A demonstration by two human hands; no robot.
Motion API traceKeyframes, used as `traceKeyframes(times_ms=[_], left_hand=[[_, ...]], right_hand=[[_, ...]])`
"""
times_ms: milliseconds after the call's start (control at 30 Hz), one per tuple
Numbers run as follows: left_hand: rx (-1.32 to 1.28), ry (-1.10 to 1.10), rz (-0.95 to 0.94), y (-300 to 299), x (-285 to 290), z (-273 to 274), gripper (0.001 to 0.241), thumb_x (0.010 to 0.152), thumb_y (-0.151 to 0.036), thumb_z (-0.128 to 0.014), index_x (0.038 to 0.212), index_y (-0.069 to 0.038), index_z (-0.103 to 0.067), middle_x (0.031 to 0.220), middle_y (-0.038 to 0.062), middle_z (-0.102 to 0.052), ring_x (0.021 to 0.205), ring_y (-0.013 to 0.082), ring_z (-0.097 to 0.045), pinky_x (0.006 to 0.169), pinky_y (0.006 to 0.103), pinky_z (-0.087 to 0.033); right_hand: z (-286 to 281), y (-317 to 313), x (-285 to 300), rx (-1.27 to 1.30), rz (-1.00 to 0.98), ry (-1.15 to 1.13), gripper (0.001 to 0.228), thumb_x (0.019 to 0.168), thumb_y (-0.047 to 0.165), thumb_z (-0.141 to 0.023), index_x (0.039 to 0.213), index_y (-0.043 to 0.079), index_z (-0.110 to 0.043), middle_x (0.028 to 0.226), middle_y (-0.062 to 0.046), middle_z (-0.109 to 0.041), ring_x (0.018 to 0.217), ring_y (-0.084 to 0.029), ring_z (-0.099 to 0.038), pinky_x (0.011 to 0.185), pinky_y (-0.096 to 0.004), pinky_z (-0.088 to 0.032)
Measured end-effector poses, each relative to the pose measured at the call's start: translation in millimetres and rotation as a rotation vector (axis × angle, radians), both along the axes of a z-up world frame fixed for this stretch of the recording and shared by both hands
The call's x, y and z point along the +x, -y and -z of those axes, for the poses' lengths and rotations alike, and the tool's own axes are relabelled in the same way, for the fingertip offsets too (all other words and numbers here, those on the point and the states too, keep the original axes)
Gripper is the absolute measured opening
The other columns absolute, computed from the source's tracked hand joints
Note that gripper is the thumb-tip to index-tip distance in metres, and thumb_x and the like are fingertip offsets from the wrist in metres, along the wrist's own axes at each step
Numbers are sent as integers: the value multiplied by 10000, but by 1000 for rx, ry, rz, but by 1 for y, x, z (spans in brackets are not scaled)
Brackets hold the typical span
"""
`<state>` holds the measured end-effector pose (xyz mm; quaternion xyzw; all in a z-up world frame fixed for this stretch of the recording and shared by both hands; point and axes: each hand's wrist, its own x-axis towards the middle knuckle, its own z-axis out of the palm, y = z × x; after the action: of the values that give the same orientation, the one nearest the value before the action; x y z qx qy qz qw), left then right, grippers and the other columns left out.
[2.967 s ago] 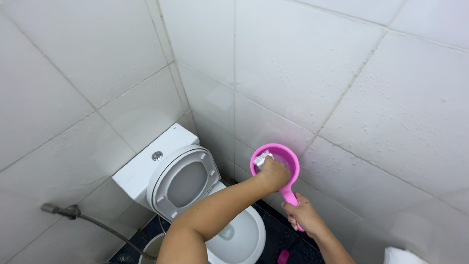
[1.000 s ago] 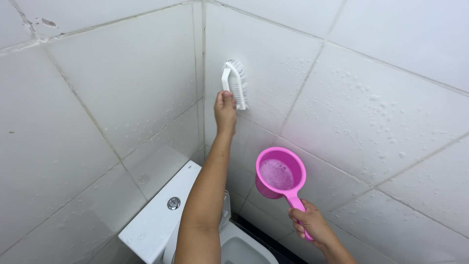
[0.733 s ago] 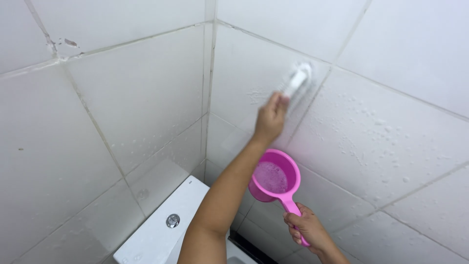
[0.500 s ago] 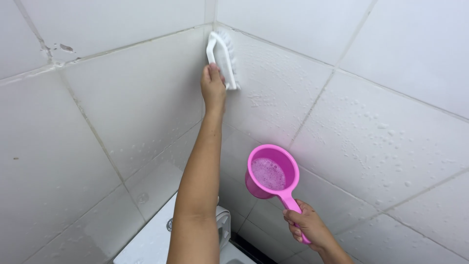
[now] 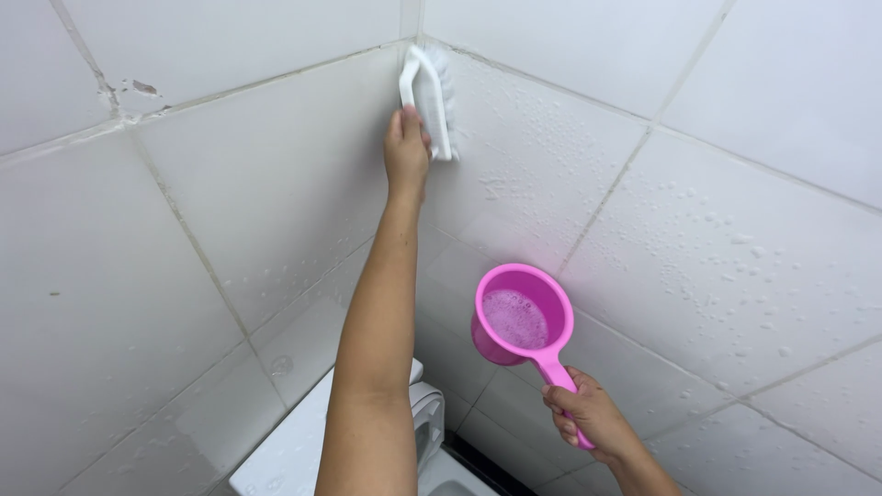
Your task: The person scrubs the tiled bathroom walls using a white brush and a pink scoop containing soapy water. They repeatedly dip the brush into the scoop and scrub various sections of the wall around the sink, toilet, and toilet paper holder.
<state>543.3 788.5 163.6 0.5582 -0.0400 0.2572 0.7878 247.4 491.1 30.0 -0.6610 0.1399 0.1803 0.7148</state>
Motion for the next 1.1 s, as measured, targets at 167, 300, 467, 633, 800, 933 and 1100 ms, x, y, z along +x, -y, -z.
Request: traceKeyframes(times_ms=[167,300,467,633,800,933,1100], left_hand=[[-164,-291,101,12,-47,125,348,1081,-443,-370,931,-169,-522,648,-67,-451,507,59,-401,444,256,-334],[-424,-427,258,24,-60,206,354,1090,-472,-318,926,-178,-426,614,-35,-381,487,81,-371,443,263,-319],[-569,-201,327,44,-55,151,337,1100,-458,-355,927,-176,-420,632,-49,-389,471,68,-345,416,249,-291],[-331,7,318,102,-59,71,294,1080,-439,-391,1034,-181,-526,696,-67,-474,560,34,-419,496,234,-388],[264,156,173,132,-85,60,492,1026,-537,-421,1108,-99,-629,789,-53,-594,715,33,-549,632,225,-467],[26,-115,20,52,-48,39,482,1017,-531,-372,1064,-123,-624,727,-19,-574,630,103,-561,560,295,-494],[102,-197,31,58,-40,95,420,1065,-519,-343,1039,-156,-553,764,-31,-546,668,97,-540,589,285,-483]], right_hand=[[10,-1,-4,-2,-14,10,257,889,116,-667,1045,38,-479,677,-39,-514,395,-84,-410,315,-262,-335],[19,1,-7,-32,-22,1,251,895,120,-666,1021,25,-471,678,-39,-507,401,-84,-410,318,-266,-348],[26,8,-18,-39,-14,-24,252,891,103,-653,1053,14,-481,672,-43,-496,401,-89,-408,318,-271,-350],[26,31,-22,-29,24,-30,252,888,92,-644,1065,8,-485,672,-43,-499,401,-93,-408,317,-274,-345],[14,39,-26,-79,17,-17,239,888,95,-649,1049,10,-494,667,-45,-497,403,-97,-411,323,-280,-348],[12,47,-39,-71,32,-14,244,887,98,-653,1046,13,-488,670,-42,-499,405,-94,-411,325,-278,-344],[16,57,-50,-59,14,-31,254,880,106,-654,1066,30,-498,669,-36,-495,408,-92,-403,331,-275,-332]])
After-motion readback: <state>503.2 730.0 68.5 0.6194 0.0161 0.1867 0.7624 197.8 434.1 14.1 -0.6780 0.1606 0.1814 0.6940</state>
